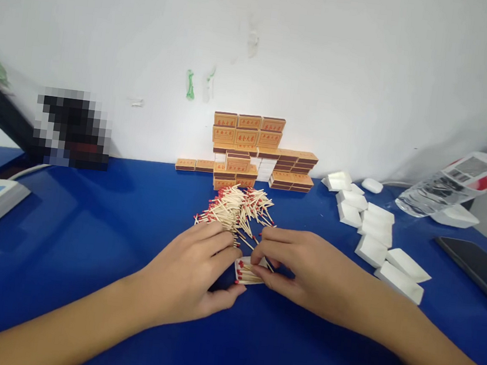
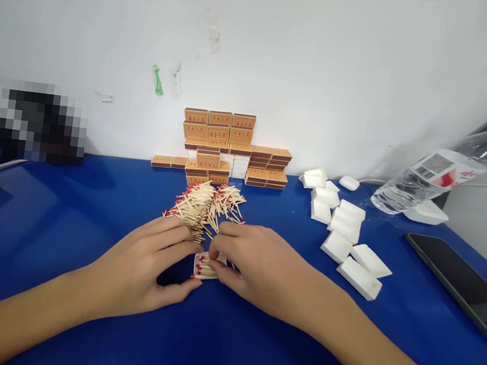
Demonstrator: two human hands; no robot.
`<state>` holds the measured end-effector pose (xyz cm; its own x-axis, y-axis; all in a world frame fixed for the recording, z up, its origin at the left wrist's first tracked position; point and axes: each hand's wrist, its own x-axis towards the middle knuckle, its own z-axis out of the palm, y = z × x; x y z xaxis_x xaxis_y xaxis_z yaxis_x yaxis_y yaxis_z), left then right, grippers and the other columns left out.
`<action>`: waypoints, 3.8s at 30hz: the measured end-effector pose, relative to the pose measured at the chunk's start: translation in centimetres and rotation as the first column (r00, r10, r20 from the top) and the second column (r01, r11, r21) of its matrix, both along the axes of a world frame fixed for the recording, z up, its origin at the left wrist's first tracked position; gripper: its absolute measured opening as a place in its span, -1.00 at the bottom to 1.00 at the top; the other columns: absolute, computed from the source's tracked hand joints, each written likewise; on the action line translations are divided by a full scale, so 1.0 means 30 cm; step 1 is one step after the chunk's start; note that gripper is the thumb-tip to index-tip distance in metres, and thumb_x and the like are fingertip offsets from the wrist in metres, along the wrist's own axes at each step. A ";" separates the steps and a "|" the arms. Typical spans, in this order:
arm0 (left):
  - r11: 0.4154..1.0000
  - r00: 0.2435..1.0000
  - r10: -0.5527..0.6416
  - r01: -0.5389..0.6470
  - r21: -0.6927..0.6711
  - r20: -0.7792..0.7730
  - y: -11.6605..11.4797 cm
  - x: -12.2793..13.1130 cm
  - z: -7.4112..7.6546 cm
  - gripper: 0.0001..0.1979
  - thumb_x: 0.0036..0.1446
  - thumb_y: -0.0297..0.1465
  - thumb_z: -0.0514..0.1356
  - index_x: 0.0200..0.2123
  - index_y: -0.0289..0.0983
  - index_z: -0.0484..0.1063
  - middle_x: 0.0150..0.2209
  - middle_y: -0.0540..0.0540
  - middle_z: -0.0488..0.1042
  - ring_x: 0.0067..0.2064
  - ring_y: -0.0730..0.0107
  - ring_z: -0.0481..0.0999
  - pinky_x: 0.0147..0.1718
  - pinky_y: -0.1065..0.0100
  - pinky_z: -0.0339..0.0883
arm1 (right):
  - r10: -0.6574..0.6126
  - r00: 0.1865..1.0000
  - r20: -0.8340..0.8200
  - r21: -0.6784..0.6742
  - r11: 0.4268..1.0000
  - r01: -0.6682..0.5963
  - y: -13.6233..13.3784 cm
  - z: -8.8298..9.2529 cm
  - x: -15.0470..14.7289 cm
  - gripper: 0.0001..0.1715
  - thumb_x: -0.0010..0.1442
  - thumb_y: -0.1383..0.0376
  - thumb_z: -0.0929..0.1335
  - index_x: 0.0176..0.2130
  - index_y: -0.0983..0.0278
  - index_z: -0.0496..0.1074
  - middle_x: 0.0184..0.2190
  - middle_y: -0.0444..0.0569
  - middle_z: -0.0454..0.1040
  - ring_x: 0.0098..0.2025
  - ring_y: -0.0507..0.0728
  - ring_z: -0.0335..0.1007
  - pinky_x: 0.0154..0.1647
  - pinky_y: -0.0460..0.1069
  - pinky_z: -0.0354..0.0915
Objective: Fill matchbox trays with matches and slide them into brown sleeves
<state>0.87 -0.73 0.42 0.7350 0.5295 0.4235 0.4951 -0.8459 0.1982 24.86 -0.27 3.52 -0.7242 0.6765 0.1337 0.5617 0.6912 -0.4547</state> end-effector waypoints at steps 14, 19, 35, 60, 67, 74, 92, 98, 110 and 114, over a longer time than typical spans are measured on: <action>1.000 1.000 -0.017 0.017 0.011 -0.009 0.001 0.002 0.008 -0.83 0.27 -0.31 0.28 -0.21 -0.32 0.51 -0.29 -0.11 0.47 -0.18 0.16 0.46 -0.17 0.14 0.44 | 0.009 0.999 -0.039 -0.247 0.969 -0.019 -0.012 -0.001 -0.024 -0.85 0.37 0.32 0.40 -0.30 0.24 0.44 -0.39 -0.20 0.37 -0.37 0.00 0.25 -0.34 -0.07 0.15; 1.000 1.000 -0.003 0.004 0.030 -0.019 0.000 0.000 0.009 -0.82 0.27 -0.31 0.28 -0.17 -0.31 0.52 -0.27 -0.12 0.49 -0.16 0.14 0.47 -0.16 0.13 0.44 | -0.043 0.997 -0.059 -0.160 0.987 0.033 0.001 0.006 -0.013 -0.79 0.42 0.22 0.36 -0.28 0.23 0.47 -0.37 -0.17 0.43 -0.37 0.02 0.27 -0.32 -0.05 0.15; 0.995 0.995 -0.090 0.088 0.043 0.047 -0.022 0.007 0.023 -0.78 0.14 -0.36 0.28 -0.16 -0.35 0.54 -0.36 -0.13 0.47 -0.30 0.20 0.40 -0.29 0.15 0.41 | -0.241 0.940 0.241 -0.090 0.959 0.269 0.009 0.001 0.049 -0.82 0.29 0.29 0.39 -0.38 0.22 0.41 -0.41 -0.11 0.48 -0.41 0.08 0.30 -0.40 -0.01 0.11; 0.999 1.000 0.022 -0.022 0.043 -0.005 -0.007 0.003 0.003 -0.77 0.18 -0.33 0.29 -0.13 -0.33 0.54 -0.31 -0.14 0.49 -0.18 0.11 0.47 -0.15 0.07 0.49 | -0.381 0.900 0.210 -0.054 0.915 0.400 0.045 -0.013 0.009 -0.89 0.19 0.36 0.38 -0.40 0.24 0.48 -0.45 -0.11 0.48 -0.47 0.04 0.28 -0.44 -0.04 0.10; 0.999 0.999 0.035 -0.035 0.037 -0.005 -0.002 0.002 -0.005 -0.77 0.20 -0.31 0.29 -0.16 -0.34 0.54 -0.29 -0.14 0.50 -0.15 0.10 0.49 -0.11 0.05 0.50 | -0.363 0.902 0.233 -0.034 0.924 0.381 0.046 0.008 0.021 -0.88 0.19 0.41 0.37 -0.40 0.25 0.46 -0.43 -0.10 0.47 -0.45 0.04 0.28 -0.43 -0.04 0.11; 0.999 0.999 0.042 -0.041 0.030 -0.014 -0.003 0.004 0.000 -0.79 0.21 -0.31 0.29 -0.14 -0.31 0.53 -0.28 -0.13 0.50 -0.17 0.13 0.48 -0.14 0.08 0.49 | -0.153 0.985 0.077 -0.099 0.982 0.160 0.010 0.027 0.030 -0.84 0.33 0.29 0.36 -0.34 0.22 0.44 -0.44 -0.16 0.42 -0.45 0.03 0.27 -0.43 -0.06 0.11; 0.996 0.997 0.068 -0.066 0.056 -0.026 -0.002 0.002 -0.001 -0.80 0.22 -0.29 0.29 -0.22 -0.34 0.52 -0.31 -0.13 0.49 -0.18 0.12 0.47 -0.14 0.08 0.46 | -0.141 0.990 0.029 -0.095 0.985 0.143 0.015 0.014 0.017 -0.85 0.39 0.28 0.33 -0.28 0.22 0.42 -0.37 -0.13 0.43 -0.38 0.05 0.30 -0.35 -0.05 0.16; 0.998 0.998 0.057 -0.056 0.033 -0.029 -0.003 0.002 0.001 -0.77 0.24 -0.27 0.28 -0.18 -0.34 0.54 -0.29 -0.14 0.49 -0.17 0.11 0.46 -0.13 0.08 0.45 | -0.265 0.958 0.112 0.100 0.962 0.254 0.092 -0.042 0.080 -0.89 0.39 0.28 0.32 -0.17 0.24 0.45 -0.24 -0.03 0.46 -0.30 0.11 0.36 -0.28 -0.01 0.19; 0.992 0.998 0.068 -0.069 0.105 0.009 -0.008 0.008 -0.005 -0.59 0.20 -0.05 0.35 -0.34 -0.32 0.48 -0.34 -0.11 0.47 -0.23 0.15 0.45 -0.20 0.13 0.38 | -0.450 0.893 0.020 -0.308 0.847 0.434 0.028 0.013 0.008 -0.71 0.35 0.14 0.30 -0.36 0.21 0.44 -0.45 -0.13 0.46 -0.43 0.07 0.30 -0.44 -0.02 0.20; 0.994 1.000 0.000 -0.003 0.111 0.024 -0.016 0.011 -0.012 -0.52 0.21 0.03 0.33 -0.39 -0.30 0.44 -0.39 -0.08 0.42 -0.29 0.22 0.41 -0.32 0.21 0.32 | -0.468 0.880 0.078 -0.332 0.820 0.466 -0.015 0.005 -0.046 -0.73 0.30 0.19 0.32 -0.42 0.22 0.44 -0.49 -0.13 0.46 -0.45 0.07 0.31 -0.47 -0.02 0.18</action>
<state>1.21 -1.22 0.05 0.7232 0.4794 0.4971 0.4926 -0.8626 0.1152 23.47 -0.72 3.66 -0.3101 0.9379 -0.1556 0.7748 0.1545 -0.6130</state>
